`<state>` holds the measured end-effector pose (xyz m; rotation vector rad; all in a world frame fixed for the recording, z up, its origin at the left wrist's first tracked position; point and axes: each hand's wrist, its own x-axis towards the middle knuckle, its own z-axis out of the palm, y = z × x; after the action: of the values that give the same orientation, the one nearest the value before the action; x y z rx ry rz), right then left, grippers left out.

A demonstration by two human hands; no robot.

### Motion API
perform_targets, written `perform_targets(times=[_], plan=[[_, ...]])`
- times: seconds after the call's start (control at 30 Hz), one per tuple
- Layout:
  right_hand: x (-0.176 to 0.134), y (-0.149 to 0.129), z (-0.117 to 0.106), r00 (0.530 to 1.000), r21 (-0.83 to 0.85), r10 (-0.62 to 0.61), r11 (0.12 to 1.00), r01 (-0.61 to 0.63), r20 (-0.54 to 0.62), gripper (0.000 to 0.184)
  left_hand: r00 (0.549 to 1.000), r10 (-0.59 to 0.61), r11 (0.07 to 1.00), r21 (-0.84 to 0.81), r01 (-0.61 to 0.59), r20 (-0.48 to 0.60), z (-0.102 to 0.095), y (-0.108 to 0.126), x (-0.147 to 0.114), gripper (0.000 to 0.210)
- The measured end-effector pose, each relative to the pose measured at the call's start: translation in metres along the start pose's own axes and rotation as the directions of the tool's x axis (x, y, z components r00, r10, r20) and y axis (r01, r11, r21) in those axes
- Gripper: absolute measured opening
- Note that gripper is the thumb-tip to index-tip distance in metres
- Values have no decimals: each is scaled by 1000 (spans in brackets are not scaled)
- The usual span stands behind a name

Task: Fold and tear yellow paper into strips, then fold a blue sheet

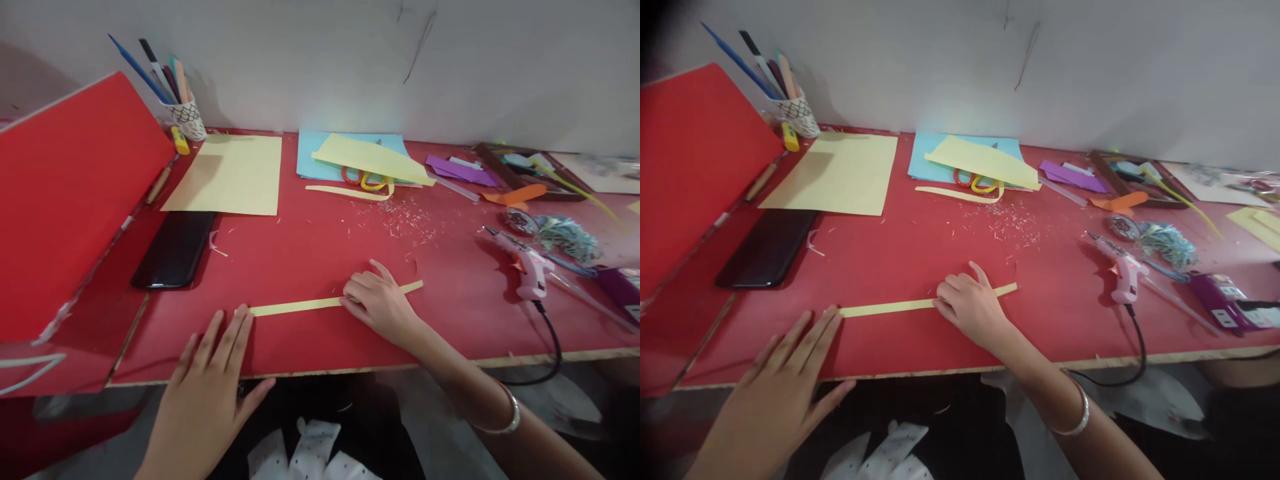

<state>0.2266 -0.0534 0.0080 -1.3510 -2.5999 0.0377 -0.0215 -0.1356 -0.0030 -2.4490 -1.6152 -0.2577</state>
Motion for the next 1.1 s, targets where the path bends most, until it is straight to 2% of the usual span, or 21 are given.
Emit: perform_targets(times=[0.13, 0.2, 0.27, 0.33, 0.4, 0.5, 0.6, 0.77, 0.9, 1.1], plan=[[0, 1, 2, 1000, 3, -23, 1000, 23, -21, 26, 999, -14, 1000, 21, 15, -48, -6, 1, 5, 73], [0, 1, 3, 999, 13, -40, 999, 40, -27, 27, 995, -21, 1000, 12, 23, -101, -6, 8, 16, 70], [2, -1, 4, 998, 24, -45, 999, 45, -34, 26, 991, 24, 999, -30, -29, -135, -4, 18, 32, 63], [3, -3, 4, 999, 34, -31, 999, 32, -43, 26, 985, 145, 981, -118, -155, -91, -1, 32, 48, 55], [3, -5, 3, 999, 54, -16, 998, 19, -45, 25, 980, 200, 965, -171, -201, -19, 1, 44, 61, 49], [-2, -2, 0, 999, 118, -5, 993, 10, -41, 21, 987, 152, 975, -170, -143, 43, 3, 57, 68, 45], [-11, 7, -4, 999, 175, 24, 985, -15, -49, 19, 992, 119, 976, -187, -111, 31, 4, 63, 63, 46], [-24, 21, -10, 993, 176, 107, 980, -95, -56, 23, 998, 58, 976, -214, -49, 35, 5, 70, 51, 47], [-28, 25, -11, 989, 168, 131, 979, -119, -62, 26, 997, 5, 979, -202, 10, 71, 4, 77, 53, 54], [-31, 30, -12, 982, 209, 183, 963, -172, -37, 29, 997, -8, 983, -181, 20, 71, 5, 80, 55, 57]])
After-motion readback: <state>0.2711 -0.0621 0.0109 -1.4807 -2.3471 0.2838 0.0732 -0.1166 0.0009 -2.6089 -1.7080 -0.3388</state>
